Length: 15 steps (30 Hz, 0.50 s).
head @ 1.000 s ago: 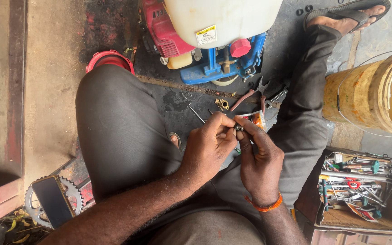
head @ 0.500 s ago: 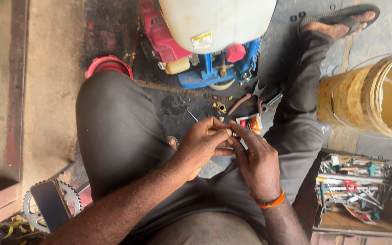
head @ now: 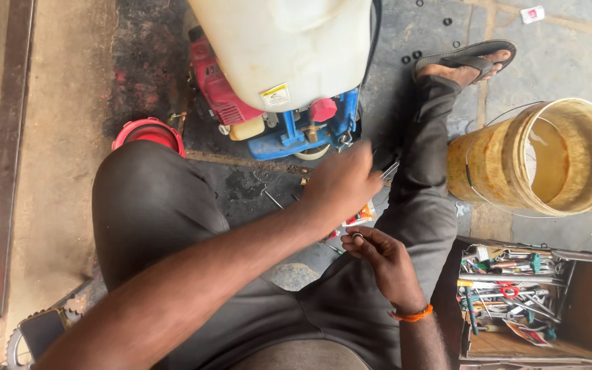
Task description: The person sits on the floor and disassembles a brass engine component, then cleans small metal parts with a wire brush and reassembles them by hand. The person handles a brass housing, small metal rings, and a wire brush, placing cleaned parts back into the housing.
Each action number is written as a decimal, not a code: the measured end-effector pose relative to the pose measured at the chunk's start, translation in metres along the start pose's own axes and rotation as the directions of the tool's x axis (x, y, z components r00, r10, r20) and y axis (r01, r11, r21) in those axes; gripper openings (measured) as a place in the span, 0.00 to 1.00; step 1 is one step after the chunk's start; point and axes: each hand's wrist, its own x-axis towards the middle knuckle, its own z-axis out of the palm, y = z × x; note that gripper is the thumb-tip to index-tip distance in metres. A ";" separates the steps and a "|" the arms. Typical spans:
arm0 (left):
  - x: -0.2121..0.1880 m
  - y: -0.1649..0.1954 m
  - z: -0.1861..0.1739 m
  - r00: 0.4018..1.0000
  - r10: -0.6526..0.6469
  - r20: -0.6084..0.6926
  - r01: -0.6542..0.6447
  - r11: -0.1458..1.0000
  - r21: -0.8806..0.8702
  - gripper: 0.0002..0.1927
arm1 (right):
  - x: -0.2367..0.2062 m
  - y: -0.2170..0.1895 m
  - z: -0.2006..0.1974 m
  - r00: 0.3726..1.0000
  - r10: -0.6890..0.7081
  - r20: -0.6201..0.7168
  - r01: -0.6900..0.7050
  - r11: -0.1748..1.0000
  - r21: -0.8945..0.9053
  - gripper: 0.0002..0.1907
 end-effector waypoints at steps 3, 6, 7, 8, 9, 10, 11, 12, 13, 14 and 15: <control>0.039 0.022 0.005 0.972 0.115 -0.206 -0.155 0.970 -0.187 0.29 | -0.014 0.009 -0.003 0.999 -0.002 -0.045 0.003 1.000 0.006 0.18; 0.039 0.038 0.000 0.969 0.043 -0.243 -0.099 0.969 -0.225 0.33 | -0.025 0.007 -0.002 0.996 -0.019 -0.086 0.024 0.998 0.059 0.17; 0.028 0.036 -0.004 0.992 -0.013 -0.127 -0.023 0.961 -0.275 0.32 | -0.029 0.004 -0.001 0.995 -0.035 -0.099 0.042 0.997 0.066 0.16; 0.013 0.032 -0.010 0.998 -0.069 -0.006 0.063 0.948 -0.312 0.31 | -0.032 0.000 0.002 0.993 -0.047 -0.106 0.055 0.996 0.073 0.16; -0.002 0.027 -0.014 0.986 -0.118 0.119 0.155 0.911 -0.382 0.32 | -0.036 -0.007 0.005 0.992 -0.065 -0.109 0.071 0.996 0.055 0.16; -0.018 0.022 -0.017 0.958 -0.156 0.239 0.249 0.864 -0.437 0.33 | -0.038 -0.015 0.008 0.990 -0.088 -0.106 0.092 0.995 0.035 0.16; -0.036 0.017 -0.018 0.934 -0.201 0.295 0.334 0.782 -0.525 0.35 | -0.039 -0.025 0.011 0.988 -0.113 -0.104 0.115 0.993 0.014 0.16; -0.052 0.012 -0.019 0.903 -0.238 0.357 0.417 0.683 -0.600 0.37 | -0.042 -0.036 0.016 0.985 -0.148 -0.092 0.145 0.989 -0.039 0.15; -0.063 0.007 -0.019 0.846 -0.303 0.438 0.528 0.591 -0.610 0.38 | -0.045 -0.048 0.021 0.980 -0.183 -0.081 0.176 0.980 -0.092 0.14; -0.072 0.003 -0.020 0.778 -0.353 0.519 0.627 0.491 -0.606 0.38 | -0.046 -0.060 0.027 0.973 -0.220 -0.071 0.208 0.967 -0.146 0.14; -0.076 0.000 -0.020 0.700 -0.383 0.603 0.714 0.384 -0.585 0.38 | -0.047 -0.073 0.033 0.961 -0.270 -0.058 0.244 0.928 -0.282 0.13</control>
